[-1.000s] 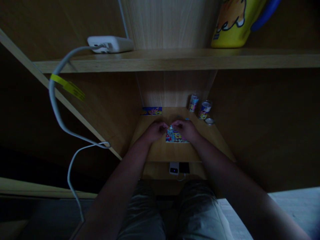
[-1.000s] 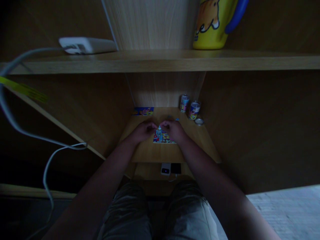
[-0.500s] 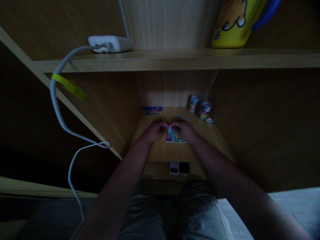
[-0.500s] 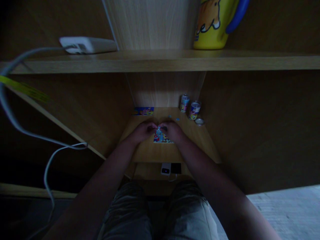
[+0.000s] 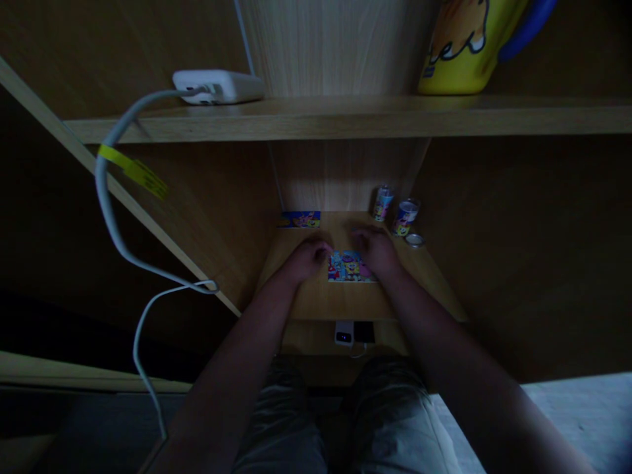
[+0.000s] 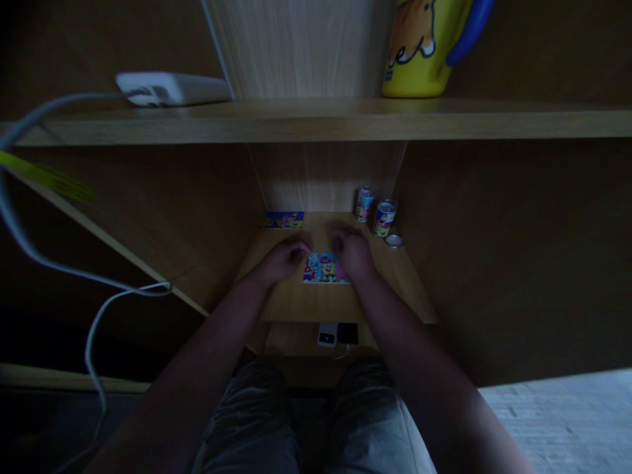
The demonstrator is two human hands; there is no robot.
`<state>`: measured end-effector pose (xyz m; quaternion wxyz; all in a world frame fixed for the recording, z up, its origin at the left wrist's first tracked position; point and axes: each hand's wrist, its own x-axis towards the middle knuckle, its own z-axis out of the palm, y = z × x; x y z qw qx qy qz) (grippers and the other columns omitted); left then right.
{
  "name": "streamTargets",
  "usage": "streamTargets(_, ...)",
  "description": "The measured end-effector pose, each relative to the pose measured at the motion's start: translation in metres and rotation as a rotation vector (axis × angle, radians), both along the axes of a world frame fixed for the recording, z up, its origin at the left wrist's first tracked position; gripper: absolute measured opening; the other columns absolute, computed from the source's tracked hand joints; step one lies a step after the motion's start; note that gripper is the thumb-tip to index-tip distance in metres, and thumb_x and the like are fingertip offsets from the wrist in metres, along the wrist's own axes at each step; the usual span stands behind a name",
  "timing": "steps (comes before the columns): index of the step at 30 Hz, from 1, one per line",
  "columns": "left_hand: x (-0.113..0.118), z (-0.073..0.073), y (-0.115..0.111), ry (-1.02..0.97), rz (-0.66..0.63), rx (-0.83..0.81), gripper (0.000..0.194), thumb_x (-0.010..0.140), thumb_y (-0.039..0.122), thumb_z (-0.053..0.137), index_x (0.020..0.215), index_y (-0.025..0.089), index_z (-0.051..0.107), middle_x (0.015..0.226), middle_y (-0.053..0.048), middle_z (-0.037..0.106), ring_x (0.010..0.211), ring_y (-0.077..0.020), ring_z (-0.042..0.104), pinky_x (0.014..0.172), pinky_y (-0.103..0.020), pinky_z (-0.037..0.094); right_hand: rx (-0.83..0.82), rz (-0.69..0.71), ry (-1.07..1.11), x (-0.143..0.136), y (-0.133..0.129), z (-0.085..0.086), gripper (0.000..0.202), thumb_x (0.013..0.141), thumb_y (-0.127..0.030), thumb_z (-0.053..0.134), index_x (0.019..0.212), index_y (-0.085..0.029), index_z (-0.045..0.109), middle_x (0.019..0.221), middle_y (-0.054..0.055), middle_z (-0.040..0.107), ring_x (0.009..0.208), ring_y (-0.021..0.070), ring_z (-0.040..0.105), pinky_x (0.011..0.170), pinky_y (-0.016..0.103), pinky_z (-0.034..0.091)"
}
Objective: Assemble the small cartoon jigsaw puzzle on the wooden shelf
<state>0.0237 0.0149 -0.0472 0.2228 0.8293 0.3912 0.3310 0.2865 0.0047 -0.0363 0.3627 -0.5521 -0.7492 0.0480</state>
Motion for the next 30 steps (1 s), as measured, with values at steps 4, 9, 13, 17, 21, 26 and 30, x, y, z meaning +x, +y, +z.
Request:
streamTargets(4,0.0,0.004,-0.002,-0.001,0.012,0.029,0.023,0.102,0.016,0.058,0.1,0.023,0.08,0.107,-0.006,0.081,0.105,-0.0241,0.074,0.105,-0.044,0.061,-0.156,-0.358,-0.09,0.023,0.0,0.003,0.039,0.109,-0.021,0.055,0.137,-0.014,0.081,0.125,0.022,0.082,0.115,0.033,0.078,0.104,0.039,0.057)
streamTargets(9,0.001,0.005,-0.003,-0.02,-0.006,0.04,0.025,0.102,0.015,0.057,0.101,0.022,0.081,0.11,-0.007,0.081,0.108,-0.0245,0.074,0.108,-0.044,0.06,-0.242,-0.432,-0.203,0.026,0.002,-0.002,0.042,0.113,-0.031,0.053,0.142,-0.016,0.079,0.122,0.023,0.083,0.114,0.032,0.081,0.099,0.037,0.058)
streamTargets(13,0.0,0.003,-0.001,-0.027,-0.05,0.06,0.031,0.1,0.01,0.055,0.103,0.023,0.083,0.111,-0.007,0.081,0.111,-0.0236,0.074,0.109,-0.044,0.06,-0.252,-0.406,-0.244,0.021,0.005,-0.002,0.044,0.114,-0.037,0.053,0.148,-0.023,0.077,0.124,0.021,0.084,0.112,0.0338,0.082,0.096,0.04,0.06)
streamTargets(17,-0.001,0.0,0.001,-0.026,-0.056,0.054,0.031,0.099,0.01,0.054,0.103,0.023,0.082,0.11,-0.007,0.081,0.111,-0.0236,0.074,0.109,-0.043,0.06,-0.242,-0.397,-0.238,0.02,0.007,-0.001,0.042,0.113,-0.044,0.056,0.142,-0.025,0.081,0.122,0.019,0.084,0.11,0.0328,0.082,0.095,0.04,0.06)
streamTargets(21,0.0,-0.001,0.002,-0.035,-0.003,0.047,0.027,0.099,0.012,0.056,0.1,0.022,0.081,0.11,-0.007,0.081,0.11,-0.025,0.075,0.108,-0.044,0.061,-0.27,-0.413,-0.23,0.019,0.01,0.0,0.037,0.11,-0.044,0.062,0.126,-0.022,0.087,0.117,0.019,0.086,0.107,0.0305,0.083,0.093,0.037,0.06)
streamTargets(26,0.001,-0.002,0.002,-0.054,0.014,0.031,0.027,0.098,0.012,0.055,0.102,0.022,0.08,0.109,-0.007,0.082,0.107,-0.024,0.076,0.108,-0.044,0.062,-0.336,-0.406,-0.197,0.019,0.011,0.003,0.034,0.109,-0.041,0.065,0.121,-0.018,0.086,0.122,0.022,0.084,0.114,0.0324,0.082,0.097,0.038,0.06)
streamTargets(30,0.002,-0.005,0.003,-0.102,0.045,0.031,0.026,0.099,0.013,0.055,0.101,0.022,0.08,0.11,-0.008,0.083,0.109,-0.0239,0.077,0.111,-0.045,0.061,-0.346,-0.303,-0.09,0.023,0.014,0.008,0.026,0.108,-0.036,0.069,0.118,-0.019,0.086,0.123,0.017,0.085,0.114,0.0317,0.082,0.097,0.038,0.061)
